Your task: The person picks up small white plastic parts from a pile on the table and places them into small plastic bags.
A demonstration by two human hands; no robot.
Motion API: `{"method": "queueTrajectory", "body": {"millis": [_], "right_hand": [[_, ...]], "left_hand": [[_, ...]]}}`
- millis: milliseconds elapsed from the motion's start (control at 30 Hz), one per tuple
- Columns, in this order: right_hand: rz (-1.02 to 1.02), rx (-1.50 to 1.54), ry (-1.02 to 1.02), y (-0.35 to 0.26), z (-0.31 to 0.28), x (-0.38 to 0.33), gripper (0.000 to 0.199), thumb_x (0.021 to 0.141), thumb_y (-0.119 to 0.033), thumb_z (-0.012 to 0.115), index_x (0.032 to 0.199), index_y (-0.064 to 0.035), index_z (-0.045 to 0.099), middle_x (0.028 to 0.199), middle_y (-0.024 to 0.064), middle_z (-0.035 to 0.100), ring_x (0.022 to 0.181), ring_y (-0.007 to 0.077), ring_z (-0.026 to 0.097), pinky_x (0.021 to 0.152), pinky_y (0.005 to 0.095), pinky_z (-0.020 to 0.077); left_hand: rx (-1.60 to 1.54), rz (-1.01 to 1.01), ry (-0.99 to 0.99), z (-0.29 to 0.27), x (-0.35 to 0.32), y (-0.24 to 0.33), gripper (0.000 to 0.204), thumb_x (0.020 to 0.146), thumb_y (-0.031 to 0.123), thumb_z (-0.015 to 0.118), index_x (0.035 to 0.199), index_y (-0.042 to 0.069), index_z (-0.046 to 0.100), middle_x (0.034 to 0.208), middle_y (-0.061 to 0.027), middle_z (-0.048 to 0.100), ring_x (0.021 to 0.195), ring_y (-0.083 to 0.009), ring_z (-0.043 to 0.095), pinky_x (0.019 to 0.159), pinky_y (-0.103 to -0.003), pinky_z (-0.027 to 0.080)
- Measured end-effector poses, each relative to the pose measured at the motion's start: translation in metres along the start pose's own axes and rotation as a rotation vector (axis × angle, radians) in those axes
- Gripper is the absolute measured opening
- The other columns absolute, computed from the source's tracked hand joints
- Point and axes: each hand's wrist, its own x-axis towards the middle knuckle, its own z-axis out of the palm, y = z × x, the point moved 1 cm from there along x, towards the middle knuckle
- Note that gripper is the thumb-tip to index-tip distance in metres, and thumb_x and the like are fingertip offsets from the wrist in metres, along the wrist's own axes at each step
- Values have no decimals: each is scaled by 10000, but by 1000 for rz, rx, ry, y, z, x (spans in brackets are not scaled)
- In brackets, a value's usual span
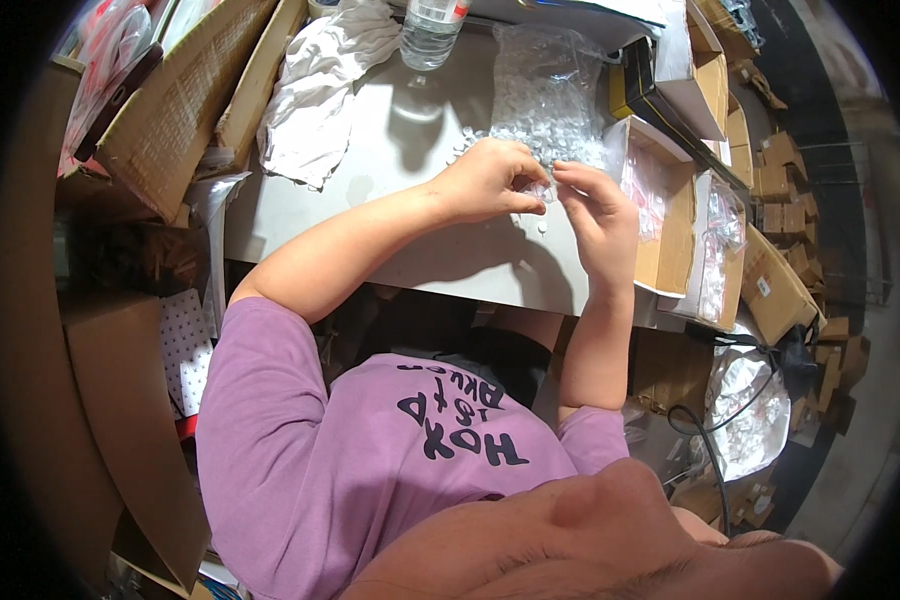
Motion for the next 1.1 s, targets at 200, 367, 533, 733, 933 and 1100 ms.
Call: {"method": "queueTrajectory", "body": {"millis": [200,367,533,733,933,1100], "right_hand": [[191,-262,23,15,-10,-15,174,831,-44,615,998,-16,656,971,128,661,789,190,645,706,288,512],[41,-672,-103,35,7,-35,144,727,-45,662,871,-42,665,844,144,636,738,278,626,693,347,504],[49,-314,152,21,3,-25,101,766,17,628,863,4,654,811,112,643,703,182,638,660,273,509],[-44,-47,144,9,2,-19,107,811,5,644,914,33,650,894,97,647,766,142,627,690,249,509],[-118,-367,-110,-6,-11,-17,192,756,5,666,941,-46,673,1067,134,593,968,261,596,834,342,474],[-136,-368,-137,-4,-12,-16,131,748,-17,698,871,-32,655,1059,130,592,943,252,600,823,340,476]], "left_hand": [[-25,-44,32,-2,1,0,278,698,175,788,901,16,682,728,-74,600,676,-164,579,593,-287,474],[1,-12,46,-3,1,-2,277,699,162,786,912,17,683,750,-77,611,679,-162,584,593,-276,485],[9,13,30,-2,0,0,273,706,160,780,921,22,685,764,-79,614,684,-162,586,592,-274,488],[-50,-27,-70,-2,1,4,285,710,157,777,945,25,685,764,-82,613,681,-160,587,607,-270,489],[-200,-100,-106,-2,1,7,263,724,122,778,946,15,686,808,-69,645,735,-122,611,660,-254,506],[-531,-275,-184,1,-1,6,300,746,81,772,1004,-16,654,906,-59,671,838,-96,621,728,-254,520]]}}
